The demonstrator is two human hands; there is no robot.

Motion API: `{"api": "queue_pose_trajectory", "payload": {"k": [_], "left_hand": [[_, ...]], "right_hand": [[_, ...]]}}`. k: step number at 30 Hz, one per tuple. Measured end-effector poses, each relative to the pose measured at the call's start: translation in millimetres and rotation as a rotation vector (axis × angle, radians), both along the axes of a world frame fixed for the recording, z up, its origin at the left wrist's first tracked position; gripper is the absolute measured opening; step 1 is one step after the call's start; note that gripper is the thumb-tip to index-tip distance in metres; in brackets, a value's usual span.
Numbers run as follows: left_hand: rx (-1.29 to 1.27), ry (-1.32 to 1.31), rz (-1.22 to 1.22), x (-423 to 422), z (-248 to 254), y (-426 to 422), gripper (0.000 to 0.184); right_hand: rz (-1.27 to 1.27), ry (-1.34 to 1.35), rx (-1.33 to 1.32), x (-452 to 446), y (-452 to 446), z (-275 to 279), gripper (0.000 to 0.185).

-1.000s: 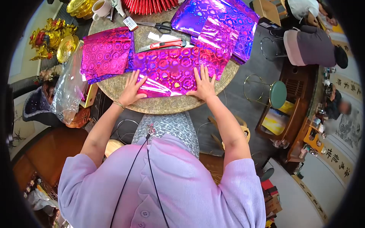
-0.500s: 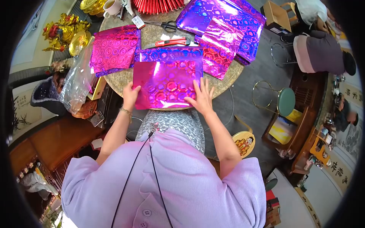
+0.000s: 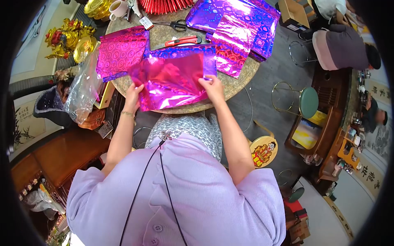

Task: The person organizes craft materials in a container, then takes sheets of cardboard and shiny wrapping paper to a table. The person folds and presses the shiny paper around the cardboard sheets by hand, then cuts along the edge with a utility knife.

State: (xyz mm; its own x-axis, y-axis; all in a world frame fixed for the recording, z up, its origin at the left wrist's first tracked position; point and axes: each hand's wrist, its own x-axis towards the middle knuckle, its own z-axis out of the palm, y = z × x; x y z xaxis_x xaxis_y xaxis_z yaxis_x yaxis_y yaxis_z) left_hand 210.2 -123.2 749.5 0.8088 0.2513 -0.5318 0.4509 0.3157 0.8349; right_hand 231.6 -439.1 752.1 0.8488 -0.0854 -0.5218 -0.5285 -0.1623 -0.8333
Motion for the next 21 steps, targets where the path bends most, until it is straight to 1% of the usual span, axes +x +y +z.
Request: {"api": "queue_pose_trajectory", "payload": {"k": [2, 3, 7, 8, 9, 10, 12, 14, 15, 17, 21], "left_hand": [[-0.037, -0.008, -0.052, 18.5, -10.1, -11.8, 0.029], [-0.043, -0.012, -0.055, 26.1, -12.4, -15.8, 0.029], [0.507, -0.052, -0.156, 41.3, -23.0, -28.7, 0.041], [0.633, -0.124, -0.168, 41.5, -25.8, -29.7, 0.048], [0.758, -0.195, -0.18, 40.8, -28.6, -30.6, 0.055], [0.752, -0.19, -0.18, 40.6, -24.1, -33.5, 0.055], [1.182, -0.471, -0.379, 37.6, -15.5, -40.9, 0.06], [1.319, -0.539, -0.671, 32.8, -24.1, -49.5, 0.065], [1.313, -0.536, -0.667, 33.1, -24.8, -53.5, 0.065], [1.313, -0.524, -0.849, 31.8, -26.2, -61.0, 0.07], [1.292, -0.477, -0.904, 38.0, -34.7, -59.2, 0.072]], "right_hand": [[-0.012, -0.037, -0.043, 12.3, -8.8, -12.3, 0.025], [-0.014, -0.041, -0.049, 18.6, -12.8, -14.0, 0.025], [-0.002, -0.048, -0.213, 33.3, -31.1, -20.1, 0.016], [-0.001, -0.044, -0.22, 35.6, -33.6, -23.0, 0.016], [-0.01, -0.044, -0.301, 37.4, -35.5, -26.1, 0.016], [-0.017, -0.043, -0.382, 39.5, -36.4, -28.6, 0.017], [-0.029, -0.042, -0.544, 42.7, -36.8, -34.3, 0.018], [-0.025, -0.034, -0.572, 44.8, -32.7, -35.1, 0.017], [-0.026, -0.032, -0.597, 46.2, -31.5, -34.4, 0.017], [-0.024, -0.024, -0.648, 46.2, -31.5, -33.5, 0.016], [-0.015, -0.001, -0.724, 49.5, -23.5, -23.5, 0.018]]}}
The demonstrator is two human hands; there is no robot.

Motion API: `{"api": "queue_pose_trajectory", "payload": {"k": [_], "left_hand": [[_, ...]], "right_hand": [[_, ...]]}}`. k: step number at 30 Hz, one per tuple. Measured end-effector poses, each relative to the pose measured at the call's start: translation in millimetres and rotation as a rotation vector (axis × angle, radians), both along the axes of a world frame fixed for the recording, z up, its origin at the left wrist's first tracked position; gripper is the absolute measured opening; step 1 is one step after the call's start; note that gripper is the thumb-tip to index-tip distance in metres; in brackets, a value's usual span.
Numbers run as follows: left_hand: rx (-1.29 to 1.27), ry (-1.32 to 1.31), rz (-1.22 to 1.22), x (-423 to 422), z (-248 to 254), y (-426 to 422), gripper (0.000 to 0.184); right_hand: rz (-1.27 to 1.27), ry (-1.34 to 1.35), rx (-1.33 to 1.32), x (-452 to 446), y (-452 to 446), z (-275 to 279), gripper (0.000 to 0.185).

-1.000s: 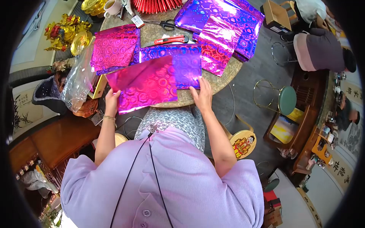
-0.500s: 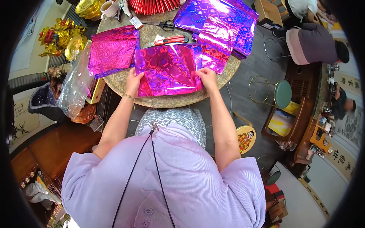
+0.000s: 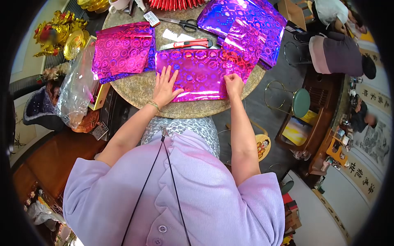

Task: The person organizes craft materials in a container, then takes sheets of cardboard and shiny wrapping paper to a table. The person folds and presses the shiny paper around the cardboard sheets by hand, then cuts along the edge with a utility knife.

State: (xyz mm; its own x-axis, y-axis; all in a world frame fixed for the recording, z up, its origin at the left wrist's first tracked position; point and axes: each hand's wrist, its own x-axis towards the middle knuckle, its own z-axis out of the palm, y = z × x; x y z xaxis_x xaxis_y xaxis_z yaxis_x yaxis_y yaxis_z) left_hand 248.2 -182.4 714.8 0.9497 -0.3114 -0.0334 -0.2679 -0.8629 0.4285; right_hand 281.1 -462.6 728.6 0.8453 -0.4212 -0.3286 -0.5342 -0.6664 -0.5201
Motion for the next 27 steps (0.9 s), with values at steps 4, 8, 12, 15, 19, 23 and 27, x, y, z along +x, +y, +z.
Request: {"api": "queue_pose_trajectory", "payload": {"k": [4, 8, 12, 15, 19, 23, 27], "left_hand": [[0.004, 0.025, -0.004, 4.6, -2.4, -0.3, 0.073], [0.011, 0.017, -0.002, 7.5, -5.2, 3.3, 0.074], [-0.003, -0.005, 0.014, 4.6, -10.8, 2.6, 0.074], [-0.001, 0.005, 0.017, 5.7, -8.9, 3.3, 0.073], [-0.012, 0.02, 0.023, 5.3, -8.2, 2.5, 0.073], [-0.03, 0.026, 0.028, 7.1, -7.5, 2.9, 0.074], [-0.049, 0.032, 0.028, 5.4, -7.0, 2.9, 0.074]], "right_hand": [[0.001, 0.001, -0.013, 0.3, -2.0, -2.0, 0.021], [0.0, -0.003, 0.009, 3.2, -0.4, -3.4, 0.023], [0.007, 0.019, 0.002, 3.2, -0.5, -1.1, 0.023], [0.017, 0.038, 0.002, 4.0, -0.6, -0.1, 0.024], [0.016, 0.027, 0.018, 2.1, -1.3, 0.4, 0.024], [0.015, 0.002, 0.033, 3.5, -2.1, -0.9, 0.025], [0.024, 0.003, 0.03, 1.1, -4.0, -3.4, 0.026]]}}
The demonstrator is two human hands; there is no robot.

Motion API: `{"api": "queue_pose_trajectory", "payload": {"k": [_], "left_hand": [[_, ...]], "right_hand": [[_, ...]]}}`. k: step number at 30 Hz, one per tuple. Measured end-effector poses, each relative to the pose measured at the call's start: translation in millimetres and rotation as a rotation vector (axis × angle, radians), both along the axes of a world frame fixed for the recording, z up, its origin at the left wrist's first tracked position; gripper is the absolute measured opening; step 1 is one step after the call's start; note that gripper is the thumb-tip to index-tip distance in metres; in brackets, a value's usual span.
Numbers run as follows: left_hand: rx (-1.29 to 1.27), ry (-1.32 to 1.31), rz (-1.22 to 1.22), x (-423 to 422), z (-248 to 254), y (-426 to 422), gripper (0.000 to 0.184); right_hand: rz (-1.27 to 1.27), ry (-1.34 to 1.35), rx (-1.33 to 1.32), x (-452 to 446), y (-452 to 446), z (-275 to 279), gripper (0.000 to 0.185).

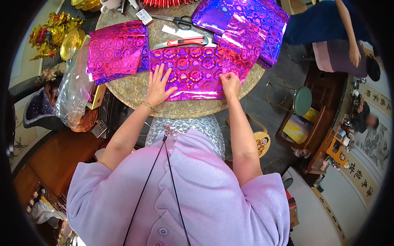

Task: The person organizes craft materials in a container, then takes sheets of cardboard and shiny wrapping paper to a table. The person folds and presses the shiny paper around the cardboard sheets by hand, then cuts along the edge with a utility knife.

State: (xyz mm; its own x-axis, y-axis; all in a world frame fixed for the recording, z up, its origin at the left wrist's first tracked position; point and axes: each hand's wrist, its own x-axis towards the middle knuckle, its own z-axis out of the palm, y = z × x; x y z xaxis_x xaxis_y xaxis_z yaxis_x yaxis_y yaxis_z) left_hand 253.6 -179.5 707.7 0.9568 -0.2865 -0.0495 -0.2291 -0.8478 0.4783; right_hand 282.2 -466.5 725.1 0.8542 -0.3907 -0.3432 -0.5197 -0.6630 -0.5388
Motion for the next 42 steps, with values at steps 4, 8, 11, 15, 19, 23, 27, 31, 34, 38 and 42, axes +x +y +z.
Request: {"api": "queue_pose_trajectory", "payload": {"k": [4, 8, 11, 15, 19, 23, 27, 31, 34, 38, 42], "left_hand": [[0.054, 0.018, -0.003, 0.6, 1.2, -0.2, 0.073], [0.016, 0.005, 0.007, 0.7, -0.5, -0.3, 0.074], [0.01, 0.002, 0.009, 0.5, -0.2, -0.6, 0.074], [0.029, 0.009, 0.005, 0.7, 1.1, -1.4, 0.074], [0.119, -0.049, -0.017, -1.2, -1.2, -2.6, 0.074], [0.153, -0.1, -0.015, -3.7, -2.4, -4.5, 0.073], [0.174, -0.159, -0.013, 5.2, -5.5, -2.4, 0.073], [0.18, -0.18, -0.026, -6.7, -13.9, -4.0, 0.073], [0.196, -0.234, -0.022, -3.4, -19.1, -2.5, 0.071], [0.23, -0.251, -0.036, -0.5, -26.8, 0.8, 0.081], [0.288, -0.123, -0.113, 3.9, -16.0, 4.5, 0.095]], "right_hand": [[-0.002, -0.008, 0.028, 0.8, 0.3, 0.5, 0.027], [0.001, -0.025, 0.036, 0.4, 0.9, 2.7, 0.027], [0.0, -0.025, 0.035, 0.4, 1.0, 2.8, 0.028], [-0.008, -0.006, 0.025, 2.5, 0.6, 1.7, 0.028], [-0.004, 0.018, 0.042, 2.2, -1.7, -1.0, 0.027], [0.02, -0.007, 0.0, 3.9, 1.6, 9.9, 0.024], [0.307, -0.473, -0.232, -12.0, 25.3, 24.6, 0.02], [0.811, -0.296, -0.119, -36.4, 35.6, 31.8, 0.016], [0.966, -0.037, -0.047, -30.8, 37.1, 20.7, 0.015], [1.001, -0.055, 0.035, -24.5, 32.4, 9.1, 0.015], [1.02, -0.012, 0.018, -19.4, 32.4, 5.2, 0.015]]}}
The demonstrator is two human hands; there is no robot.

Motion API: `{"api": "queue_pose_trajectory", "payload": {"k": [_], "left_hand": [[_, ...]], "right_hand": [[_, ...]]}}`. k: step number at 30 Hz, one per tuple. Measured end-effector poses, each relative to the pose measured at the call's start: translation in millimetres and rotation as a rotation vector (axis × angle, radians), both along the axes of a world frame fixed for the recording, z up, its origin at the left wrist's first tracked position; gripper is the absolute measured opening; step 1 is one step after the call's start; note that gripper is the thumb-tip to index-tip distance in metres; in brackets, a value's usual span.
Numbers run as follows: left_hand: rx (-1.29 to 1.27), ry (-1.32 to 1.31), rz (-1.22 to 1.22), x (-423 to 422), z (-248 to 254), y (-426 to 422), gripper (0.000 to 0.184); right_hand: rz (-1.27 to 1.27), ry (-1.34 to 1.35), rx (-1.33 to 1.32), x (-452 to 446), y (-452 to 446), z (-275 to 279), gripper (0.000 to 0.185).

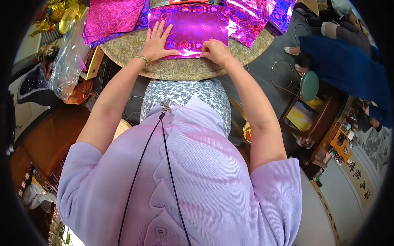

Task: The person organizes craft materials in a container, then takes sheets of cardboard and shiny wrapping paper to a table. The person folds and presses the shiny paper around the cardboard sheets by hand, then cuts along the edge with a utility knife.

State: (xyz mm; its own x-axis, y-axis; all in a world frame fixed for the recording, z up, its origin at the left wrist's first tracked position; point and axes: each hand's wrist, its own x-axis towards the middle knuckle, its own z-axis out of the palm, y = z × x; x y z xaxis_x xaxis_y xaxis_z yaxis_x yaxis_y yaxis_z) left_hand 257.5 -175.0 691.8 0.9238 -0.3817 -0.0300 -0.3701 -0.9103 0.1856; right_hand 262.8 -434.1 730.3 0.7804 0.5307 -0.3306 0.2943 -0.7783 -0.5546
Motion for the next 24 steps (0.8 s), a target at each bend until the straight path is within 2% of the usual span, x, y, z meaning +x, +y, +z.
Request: {"api": "queue_pose_trajectory", "payload": {"k": [2, 7, 12, 17, 24], "left_hand": [[0.062, 0.145, -0.05, 2.6, 10.1, 5.5, 0.106], [0.206, 0.275, -0.054, 7.1, 19.4, 1.2, 0.123], [0.125, 0.349, -0.081, 16.1, 14.5, 8.1, 0.125], [0.255, 0.428, -0.151, 23.2, 31.8, 10.9, 0.127], [0.211, 0.41, -0.132, 21.4, 34.6, 12.3, 0.128]], "right_hand": [[0.003, 0.023, -0.055, 2.7, 4.5, -1.2, 0.015], [0.026, 0.022, -0.081, 6.5, 7.8, 1.1, 0.016], [0.038, 0.113, -0.145, 11.3, 11.4, 7.8, 0.016], [0.04, 0.104, -0.155, 10.6, 11.3, 8.8, 0.015], [0.091, 0.065, -0.075, 13.1, 5.5, 2.0, 0.015]]}}
